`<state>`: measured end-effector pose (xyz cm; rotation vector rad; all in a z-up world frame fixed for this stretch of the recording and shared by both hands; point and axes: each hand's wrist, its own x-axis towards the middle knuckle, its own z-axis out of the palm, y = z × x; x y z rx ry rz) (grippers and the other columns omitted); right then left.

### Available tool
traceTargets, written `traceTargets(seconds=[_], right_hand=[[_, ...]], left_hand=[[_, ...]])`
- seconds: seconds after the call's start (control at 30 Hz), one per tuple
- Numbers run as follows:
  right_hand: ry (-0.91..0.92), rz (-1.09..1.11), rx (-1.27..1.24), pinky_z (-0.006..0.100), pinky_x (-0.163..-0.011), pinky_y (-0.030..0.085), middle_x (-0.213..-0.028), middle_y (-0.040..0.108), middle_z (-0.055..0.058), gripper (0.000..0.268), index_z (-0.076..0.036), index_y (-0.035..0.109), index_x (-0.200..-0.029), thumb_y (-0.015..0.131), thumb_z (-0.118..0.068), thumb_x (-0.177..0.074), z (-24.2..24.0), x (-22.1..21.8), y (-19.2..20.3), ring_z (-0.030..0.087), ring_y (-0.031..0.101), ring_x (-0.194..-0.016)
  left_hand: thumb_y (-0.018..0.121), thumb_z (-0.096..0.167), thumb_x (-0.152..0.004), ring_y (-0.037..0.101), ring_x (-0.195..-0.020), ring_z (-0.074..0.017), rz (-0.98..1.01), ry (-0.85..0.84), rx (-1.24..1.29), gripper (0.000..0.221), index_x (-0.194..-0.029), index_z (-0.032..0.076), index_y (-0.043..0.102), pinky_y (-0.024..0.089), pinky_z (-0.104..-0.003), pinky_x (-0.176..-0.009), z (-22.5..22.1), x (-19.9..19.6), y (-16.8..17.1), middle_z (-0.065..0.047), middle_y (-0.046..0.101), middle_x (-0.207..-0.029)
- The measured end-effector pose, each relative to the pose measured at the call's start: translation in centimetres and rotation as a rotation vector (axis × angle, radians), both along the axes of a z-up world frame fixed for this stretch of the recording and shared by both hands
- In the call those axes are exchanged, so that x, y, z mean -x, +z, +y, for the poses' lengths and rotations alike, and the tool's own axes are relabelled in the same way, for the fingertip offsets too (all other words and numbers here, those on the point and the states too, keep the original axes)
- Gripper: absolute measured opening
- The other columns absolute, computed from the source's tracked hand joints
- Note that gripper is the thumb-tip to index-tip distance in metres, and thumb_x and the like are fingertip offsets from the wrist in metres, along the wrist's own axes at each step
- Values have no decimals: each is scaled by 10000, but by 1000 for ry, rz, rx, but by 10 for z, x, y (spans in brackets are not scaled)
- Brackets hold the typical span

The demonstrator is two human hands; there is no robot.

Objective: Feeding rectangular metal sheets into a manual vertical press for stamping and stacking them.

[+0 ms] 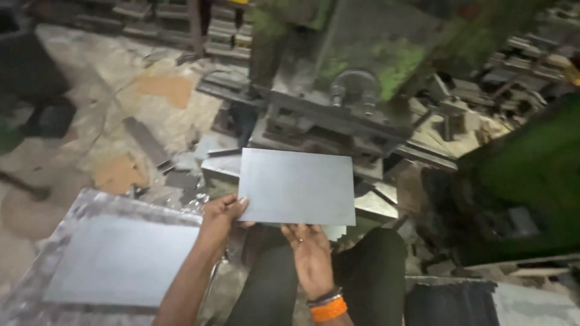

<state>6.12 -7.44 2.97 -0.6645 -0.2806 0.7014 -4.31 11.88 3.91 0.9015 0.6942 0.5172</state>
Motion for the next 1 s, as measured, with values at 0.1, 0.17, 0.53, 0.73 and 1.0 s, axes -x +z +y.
traceTargets(seconds=[0.1, 0.17, 0.53, 0.73, 1.0], right_hand=[[-244, 79, 302, 420, -833, 566, -1031, 651, 186, 169, 7, 541, -1061, 630, -66, -937, 20, -19, 2, 304, 683, -921], [-311, 59, 262, 417, -863, 582, -970, 631, 166, 124, 26, 548, -999, 630, -59, -961, 30, -33, 8, 289, 679, -893], [-530, 204, 637, 344, -363, 547, -728, 727, 207, 192, -12, 673, -949, 688, -202, -968, 155, -145, 38, 280, 709, -514], [-719, 410, 635, 315, -383, 487, -661, 652, 158, 104, 84, 580, -941, 490, 48, -904, 177, -158, 58, 205, 598, -446], [-667, 242, 627, 275, -295, 308, -519, 605, 99, 177, -3, 639, -795, 660, -60, -961, 160, -151, 65, 171, 529, -357]], left_hand=[[625, 68, -986, 627, -778, -166, -24, -91, -37, 257, -1161, -98, 711, 576, -259, -653, -1, -43, 14, -133, 708, -988], [643, 88, -986, 617, -739, -152, -62, -88, -28, 208, -1104, -70, 708, 573, -256, -646, 3, -62, 17, -107, 684, -941], [544, 151, -1020, 759, -853, -347, -12, 33, 85, 324, -1239, -39, 689, 579, -405, -777, -46, -60, 22, -234, 756, -1001], [578, 154, -1020, 713, -736, -267, -100, -43, 123, 245, -1136, -48, 652, 541, -336, -673, -105, -61, -30, -203, 735, -902], [551, -34, -969, 673, -697, -184, -125, -157, -148, 192, -1120, -51, 668, 560, -279, -657, -120, -56, -43, -144, 726, -862]])
